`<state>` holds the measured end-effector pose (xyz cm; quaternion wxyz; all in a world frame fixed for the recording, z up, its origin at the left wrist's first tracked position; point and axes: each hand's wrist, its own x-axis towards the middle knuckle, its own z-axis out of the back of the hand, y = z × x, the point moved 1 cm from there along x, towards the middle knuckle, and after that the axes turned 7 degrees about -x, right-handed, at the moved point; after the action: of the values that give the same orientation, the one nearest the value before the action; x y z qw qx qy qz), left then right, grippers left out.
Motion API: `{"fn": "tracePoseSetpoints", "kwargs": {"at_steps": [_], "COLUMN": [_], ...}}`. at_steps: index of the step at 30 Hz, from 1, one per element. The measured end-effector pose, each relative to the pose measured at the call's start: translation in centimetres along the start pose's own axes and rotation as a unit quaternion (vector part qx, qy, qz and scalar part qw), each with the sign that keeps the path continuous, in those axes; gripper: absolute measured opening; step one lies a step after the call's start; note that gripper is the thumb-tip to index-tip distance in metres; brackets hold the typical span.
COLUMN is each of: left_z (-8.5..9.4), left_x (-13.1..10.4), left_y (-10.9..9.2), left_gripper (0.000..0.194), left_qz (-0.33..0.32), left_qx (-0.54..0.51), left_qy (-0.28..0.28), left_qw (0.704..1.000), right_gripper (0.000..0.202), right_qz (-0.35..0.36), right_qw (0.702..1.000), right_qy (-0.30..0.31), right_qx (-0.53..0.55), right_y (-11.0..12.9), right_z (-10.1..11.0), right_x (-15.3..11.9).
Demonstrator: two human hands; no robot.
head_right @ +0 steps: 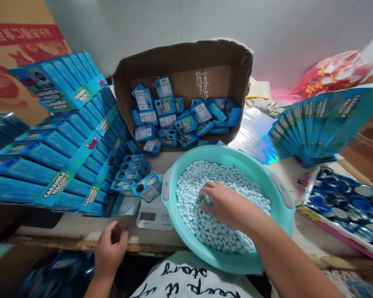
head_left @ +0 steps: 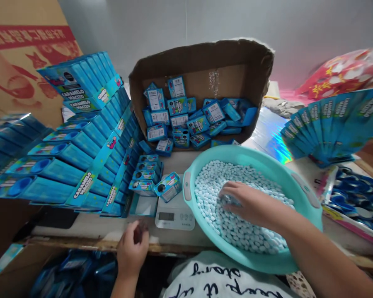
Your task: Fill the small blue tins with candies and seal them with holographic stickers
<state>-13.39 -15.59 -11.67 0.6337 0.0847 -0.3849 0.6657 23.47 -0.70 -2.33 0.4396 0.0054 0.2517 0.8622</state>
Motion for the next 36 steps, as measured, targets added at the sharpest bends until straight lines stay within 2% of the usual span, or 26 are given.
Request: {"fn": "tracePoseSetpoints", "kwargs": {"at_steps": [3,7,12,18,22,25,27,28,29,32,34,36], "left_z": [-0.8,-0.9,-0.7,-0.9,-0.4,0.3,0.2,-0.1,-0.6,-3.1,-4.8,-5.6], "left_x": [-1.0,-0.5,-0.1,-0.1,0.2,2.5,5.0,6.4,7.8,11.0,12.0,12.2], "left_y": [0.6,0.4,0.1,0.0,-0.3,-2.6,-5.3,-6.8,-8.2,-11.3,-12.0,-11.6], "left_gripper": [0.013,0.015,0.019,0.021,0.017,0.020,0.033,0.043,0.049,0.055,0.062,0.063], "left_qz": [-0.008,-0.023,-0.038,-0.037,-0.046,-0.052,-0.055,-0.052,-0.054,-0.077,-0.088,-0.104], "left_qx": [0.006,0.001,-0.003,-0.017,-0.051,-0.078,-0.088,-0.086,-0.098,-0.076,-0.032,-0.001], "left_qy": [-0.011,-0.043,-0.045,-0.049,-0.052,-0.078,-0.099,-0.093,-0.079,0.012,0.054,0.065], "left_qw": [1.000,0.999,0.998,0.998,0.996,0.993,0.990,0.991,0.991,0.994,0.994,0.992], "right_gripper": [0.018,0.020,0.024,0.028,0.026,0.025,0.024,0.023,0.023,0.024,0.024,0.023], "right_qz": [-0.003,-0.014,-0.022,-0.025,-0.024,-0.028,-0.027,-0.024,-0.019,-0.004,0.000,-0.001], "right_qw": [1.000,0.999,0.999,0.999,1.000,1.000,0.999,0.999,0.997,0.991,0.990,0.990], "right_qy": [0.007,0.026,0.043,0.034,0.018,-0.004,-0.027,-0.044,-0.063,-0.111,-0.122,-0.122], "right_qx": [-0.015,-0.025,-0.016,0.007,0.004,0.005,0.012,0.021,0.033,0.070,0.074,0.068], "right_y": [0.1,0.5,0.5,0.6,0.6,0.6,0.8,1.0,1.2,1.7,2.0,2.1], "right_z": [0.2,0.5,0.5,0.6,0.7,0.8,0.9,1.0,1.2,1.6,1.7,1.8], "right_x": [0.3,0.4,0.2,0.3,0.3,0.3,0.2,0.2,0.2,0.0,-0.1,-0.2]}}
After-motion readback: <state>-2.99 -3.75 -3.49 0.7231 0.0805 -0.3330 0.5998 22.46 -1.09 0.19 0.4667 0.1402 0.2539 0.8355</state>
